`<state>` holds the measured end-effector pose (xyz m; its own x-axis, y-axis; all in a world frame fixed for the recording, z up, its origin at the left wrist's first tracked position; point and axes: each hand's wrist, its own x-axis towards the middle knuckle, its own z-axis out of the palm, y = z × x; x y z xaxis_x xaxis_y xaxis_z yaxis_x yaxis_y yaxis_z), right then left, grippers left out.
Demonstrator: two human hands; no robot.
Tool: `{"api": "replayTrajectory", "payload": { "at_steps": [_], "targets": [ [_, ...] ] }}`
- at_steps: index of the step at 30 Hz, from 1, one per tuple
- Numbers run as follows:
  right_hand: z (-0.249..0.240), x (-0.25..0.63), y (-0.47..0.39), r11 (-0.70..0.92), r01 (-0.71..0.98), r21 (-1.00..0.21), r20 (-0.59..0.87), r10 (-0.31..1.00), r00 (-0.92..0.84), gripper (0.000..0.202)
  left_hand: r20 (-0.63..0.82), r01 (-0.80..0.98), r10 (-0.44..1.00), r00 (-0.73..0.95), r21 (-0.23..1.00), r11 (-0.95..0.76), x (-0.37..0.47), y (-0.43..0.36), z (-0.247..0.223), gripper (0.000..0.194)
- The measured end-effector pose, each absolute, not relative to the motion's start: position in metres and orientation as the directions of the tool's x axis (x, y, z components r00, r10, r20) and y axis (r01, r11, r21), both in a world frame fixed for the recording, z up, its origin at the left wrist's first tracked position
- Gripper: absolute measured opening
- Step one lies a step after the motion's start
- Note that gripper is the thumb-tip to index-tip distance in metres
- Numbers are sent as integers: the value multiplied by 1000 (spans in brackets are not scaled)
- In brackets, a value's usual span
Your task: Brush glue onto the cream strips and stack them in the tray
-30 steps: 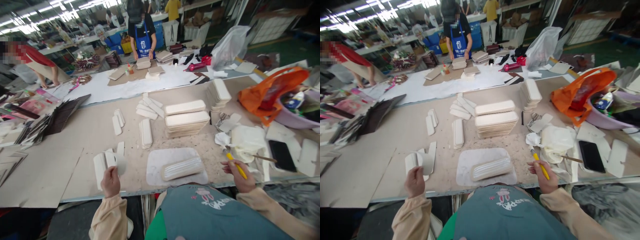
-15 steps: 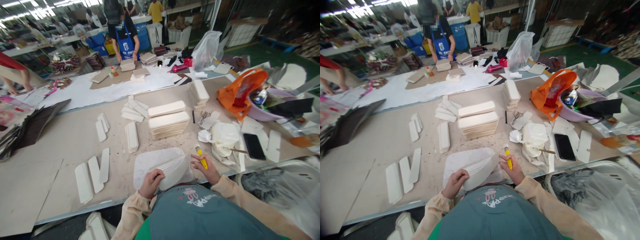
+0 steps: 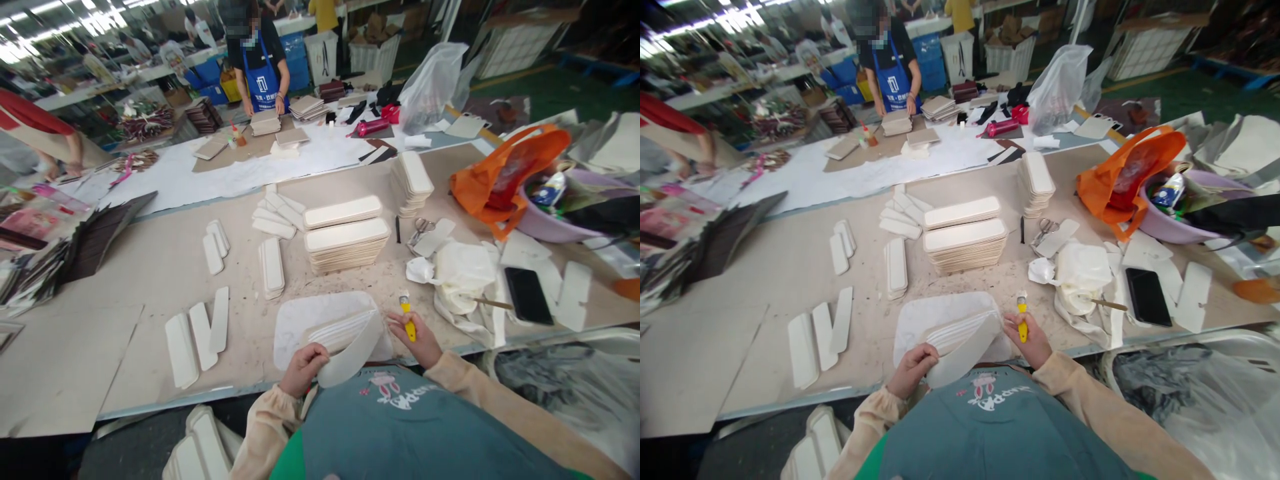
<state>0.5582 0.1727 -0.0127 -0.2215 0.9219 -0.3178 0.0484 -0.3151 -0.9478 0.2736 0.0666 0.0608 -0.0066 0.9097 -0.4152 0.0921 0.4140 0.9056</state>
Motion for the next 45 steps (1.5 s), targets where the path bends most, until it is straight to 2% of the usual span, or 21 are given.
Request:
{"api": "replayTrajectory", "payload": {
  "at_steps": [5,8,12,16,21,28,35,45],
  "targets": [
    [-16,550,173,-308,60,-949,-313,912,-266,44,-443,-3,896,19,896,444,276,72,58,33],
    [-18,551,174,-297,129,-946,-322,910,-262,44,-474,-33,880,24,880,474,274,75,51,34],
    [-17,556,173,-152,288,-945,-214,956,-200,40,-518,-71,855,-30,854,515,264,72,40,37],
    [-17,554,171,-84,386,-919,-158,974,-165,40,-552,-90,824,-130,834,544,250,65,28,50],
    [-24,542,175,15,538,-843,-106,975,-194,38,-555,25,765,-328,804,594,241,65,8,40],
    [-33,531,185,48,669,-742,-97,979,-177,41,-524,268,675,-519,651,711,239,73,-2,30],
    [-31,525,187,66,709,-702,-105,975,-194,41,-539,373,647,-540,535,758,237,77,-3,29],
    [-33,522,188,75,736,-673,-115,972,-204,43,-541,421,637,-549,479,770,234,74,-11,28]
  ]
}}
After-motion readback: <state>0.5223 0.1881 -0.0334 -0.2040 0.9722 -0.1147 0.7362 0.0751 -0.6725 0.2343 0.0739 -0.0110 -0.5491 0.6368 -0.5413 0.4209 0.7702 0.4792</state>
